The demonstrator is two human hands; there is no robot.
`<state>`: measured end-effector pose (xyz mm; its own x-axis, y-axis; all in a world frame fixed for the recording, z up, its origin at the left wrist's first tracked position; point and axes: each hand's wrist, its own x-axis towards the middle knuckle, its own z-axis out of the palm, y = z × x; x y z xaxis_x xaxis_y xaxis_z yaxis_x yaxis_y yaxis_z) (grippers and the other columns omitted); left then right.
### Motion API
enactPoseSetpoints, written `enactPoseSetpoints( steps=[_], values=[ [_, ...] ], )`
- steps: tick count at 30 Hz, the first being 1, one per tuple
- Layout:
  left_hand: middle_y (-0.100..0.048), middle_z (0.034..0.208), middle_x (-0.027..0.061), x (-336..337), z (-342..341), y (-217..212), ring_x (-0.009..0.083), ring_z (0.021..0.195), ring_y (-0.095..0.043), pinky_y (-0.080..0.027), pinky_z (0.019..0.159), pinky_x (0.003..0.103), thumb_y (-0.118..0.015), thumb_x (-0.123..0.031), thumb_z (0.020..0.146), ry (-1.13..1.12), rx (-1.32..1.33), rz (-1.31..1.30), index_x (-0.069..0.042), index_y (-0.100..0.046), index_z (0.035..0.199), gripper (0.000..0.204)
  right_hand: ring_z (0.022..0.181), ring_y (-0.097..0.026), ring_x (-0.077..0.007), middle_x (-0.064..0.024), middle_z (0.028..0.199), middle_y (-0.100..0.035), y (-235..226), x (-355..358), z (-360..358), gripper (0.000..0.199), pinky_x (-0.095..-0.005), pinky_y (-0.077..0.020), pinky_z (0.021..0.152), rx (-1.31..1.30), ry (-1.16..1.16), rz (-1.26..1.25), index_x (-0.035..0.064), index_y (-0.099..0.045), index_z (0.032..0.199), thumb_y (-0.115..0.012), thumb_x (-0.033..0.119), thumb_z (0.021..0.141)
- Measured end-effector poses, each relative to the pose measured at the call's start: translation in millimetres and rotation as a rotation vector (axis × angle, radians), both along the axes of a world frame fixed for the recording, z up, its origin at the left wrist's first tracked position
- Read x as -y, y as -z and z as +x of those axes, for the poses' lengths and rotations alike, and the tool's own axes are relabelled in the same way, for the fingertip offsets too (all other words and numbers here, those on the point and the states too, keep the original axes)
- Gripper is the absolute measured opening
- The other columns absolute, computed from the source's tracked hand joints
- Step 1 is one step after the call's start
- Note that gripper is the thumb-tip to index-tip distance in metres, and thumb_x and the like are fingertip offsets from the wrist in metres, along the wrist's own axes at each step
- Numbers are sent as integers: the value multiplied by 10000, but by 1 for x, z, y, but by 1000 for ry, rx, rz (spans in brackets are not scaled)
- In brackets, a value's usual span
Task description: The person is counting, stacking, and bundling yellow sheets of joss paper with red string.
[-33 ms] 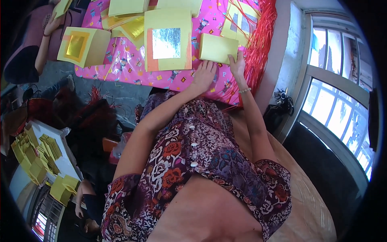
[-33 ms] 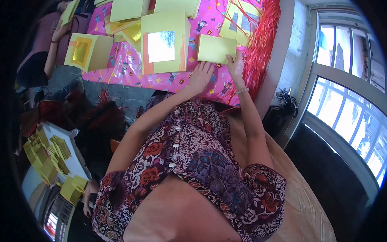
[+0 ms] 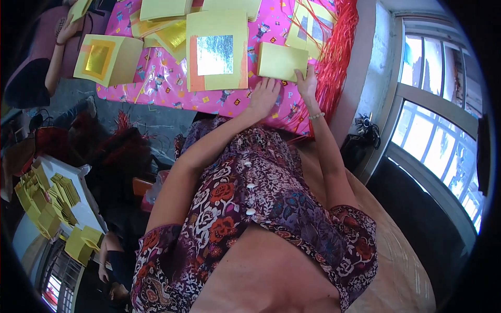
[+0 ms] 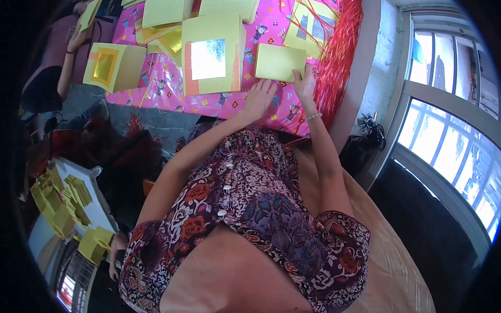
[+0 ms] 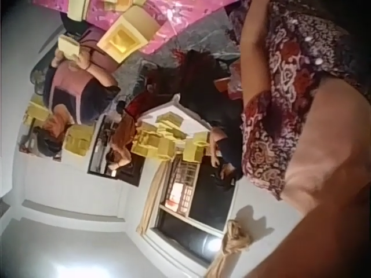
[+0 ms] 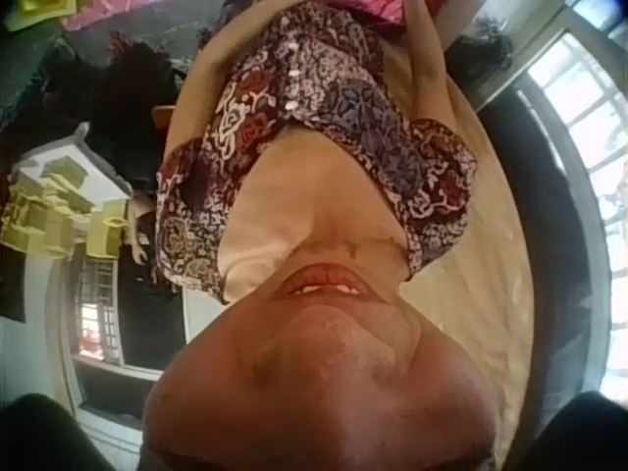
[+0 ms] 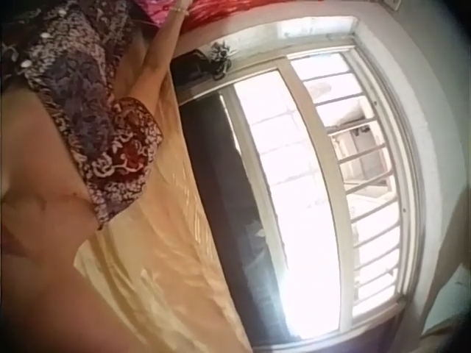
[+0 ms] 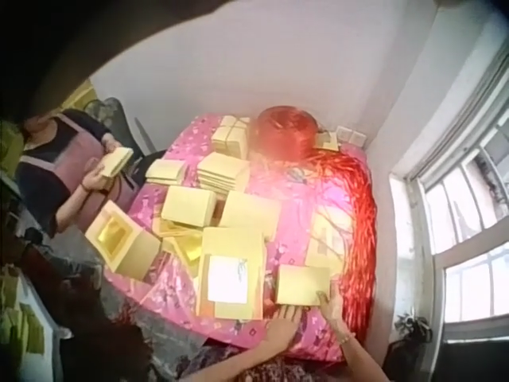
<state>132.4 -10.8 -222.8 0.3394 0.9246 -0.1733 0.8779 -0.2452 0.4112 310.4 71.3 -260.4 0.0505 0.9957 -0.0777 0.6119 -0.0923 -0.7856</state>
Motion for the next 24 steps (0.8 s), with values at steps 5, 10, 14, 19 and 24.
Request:
enactPoseSetpoints(
  steps=[5,10,14,19,24],
  values=[
    [-419,1348,179,-7,-8,-9,365,1311,-367,-392,1043,433,-563,-106,818,-59,180,191,-9,-453,1287,492,793,-655,-387,-221,891,-647,0,2,-3,290,-439,-510,663,106,-10,74,-6,-496,1073,-660,98,858],
    [-306,1437,178,-4,-11,9,397,1351,-290,-351,1088,451,-731,-68,678,-47,-61,67,-24,-307,1427,862,866,-618,-451,-251,941,-632,-14,3,-10,364,-495,-490,716,163,-17,0,-11,-481,1111,-680,111,831],
    [-306,1439,200,-7,-8,7,421,1352,-285,-362,1080,459,-714,-101,714,-28,-115,-9,-10,-304,1432,831,890,-592,-419,-241,976,-598,-25,5,-11,404,-466,-496,729,414,-68,176,1,-492,1132,-703,119,808],
    [-367,1394,221,-14,-1,3,437,1318,-330,-384,1052,463,-691,-162,750,-19,-156,32,13,-380,1371,716,823,-644,-245,-143,926,-642,0,7,12,355,-342,-518,706,313,-38,52,-8,-558,1113,-711,148,833],
    [-421,1344,226,-20,15,6,380,1295,-373,-388,1023,452,-597,-183,818,-149,-77,145,41,-445,1282,538,833,-640,-234,-168,962,-643,-9,-9,25,444,-348,-527,718,151,-77,-82,-35,-531,1163,-724,203,842]
  ],
)
